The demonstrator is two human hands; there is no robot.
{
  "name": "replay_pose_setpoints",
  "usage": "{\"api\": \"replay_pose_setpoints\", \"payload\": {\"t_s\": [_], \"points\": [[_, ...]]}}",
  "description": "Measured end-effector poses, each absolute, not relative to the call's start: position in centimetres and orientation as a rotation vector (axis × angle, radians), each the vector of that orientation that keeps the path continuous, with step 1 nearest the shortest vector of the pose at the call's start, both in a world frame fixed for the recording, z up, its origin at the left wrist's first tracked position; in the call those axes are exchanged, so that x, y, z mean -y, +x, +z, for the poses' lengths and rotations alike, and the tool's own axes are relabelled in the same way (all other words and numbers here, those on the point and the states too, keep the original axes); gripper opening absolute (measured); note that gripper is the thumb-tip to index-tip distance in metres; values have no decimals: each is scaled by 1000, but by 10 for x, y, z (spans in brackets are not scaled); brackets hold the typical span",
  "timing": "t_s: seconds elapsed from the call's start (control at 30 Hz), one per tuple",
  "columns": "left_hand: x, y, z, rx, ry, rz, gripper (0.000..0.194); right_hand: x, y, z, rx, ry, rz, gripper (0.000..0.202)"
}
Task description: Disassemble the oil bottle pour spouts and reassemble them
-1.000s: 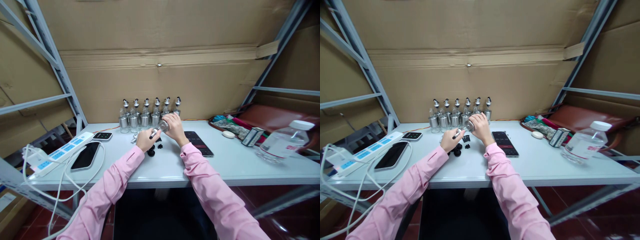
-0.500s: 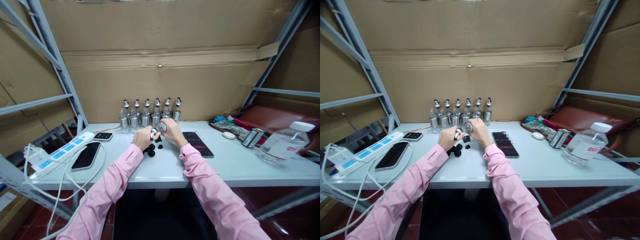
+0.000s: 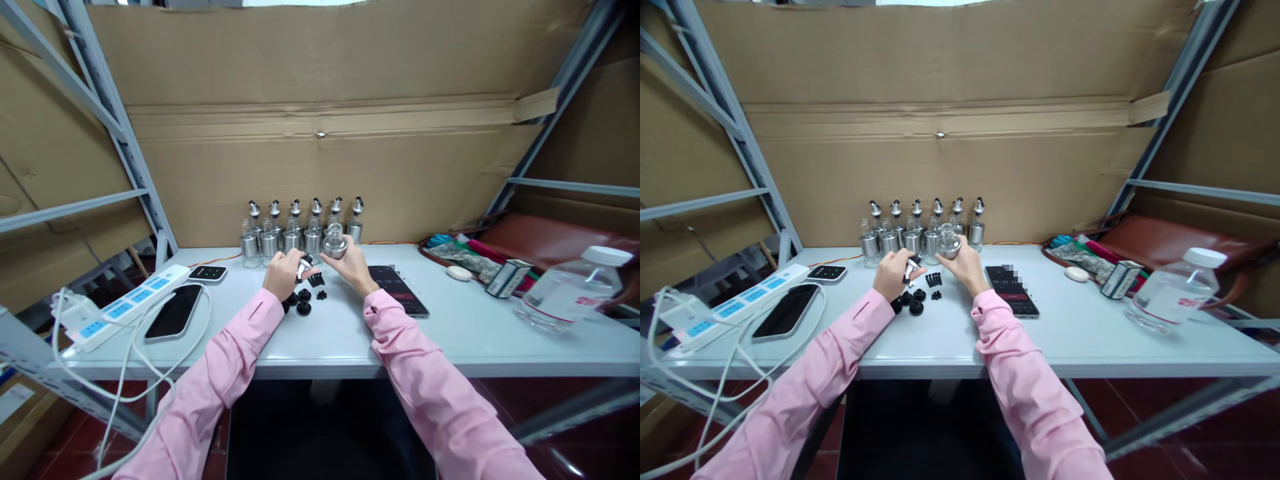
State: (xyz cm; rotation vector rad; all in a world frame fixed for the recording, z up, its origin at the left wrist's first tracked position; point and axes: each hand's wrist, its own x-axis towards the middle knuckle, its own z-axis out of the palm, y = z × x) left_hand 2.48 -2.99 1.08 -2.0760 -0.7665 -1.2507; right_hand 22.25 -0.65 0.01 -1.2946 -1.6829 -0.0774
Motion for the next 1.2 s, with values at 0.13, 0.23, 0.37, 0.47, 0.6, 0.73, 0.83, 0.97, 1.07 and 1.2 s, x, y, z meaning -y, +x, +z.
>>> {"api": "replay_pose_setpoints", "payload": {"t_s": [0.13,0.23,0.37,0.47,0.6,0.73,0.83,0.97,1.07,1.2], "points": [[29,22,11,746,-2120,-1283,42,3,230,0,1548,-1420,-45,65],[28,22,10,723,-2122,-1312,42,1,232,-2,1483,-1471,-16,67],[27,22,8,731,-2141,-1315,40,-5,234,-10,1463,-1427,-64,63],[26,21,7,773,-2197,-1296,38,-13,237,-20,1452,-1357,-130,59],[27,20,7,873,-2273,-1267,33,-22,241,-29,1440,-1356,-166,56],[28,21,7,939,-2321,-1253,28,-24,244,-29,1371,-1401,-308,50],[29,21,8,922,-2318,-1267,27,-21,243,-25,1303,-1424,-407,47],[30,21,9,884,-2313,-1324,20,-13,241,-20,1302,-1485,-376,43],[30,21,10,854,-2316,-1385,13,-10,239,-20,1348,-1555,-307,39],[29,21,9,881,-2280,-1411,7,-16,240,-27,1382,-1503,-277,43]]}}
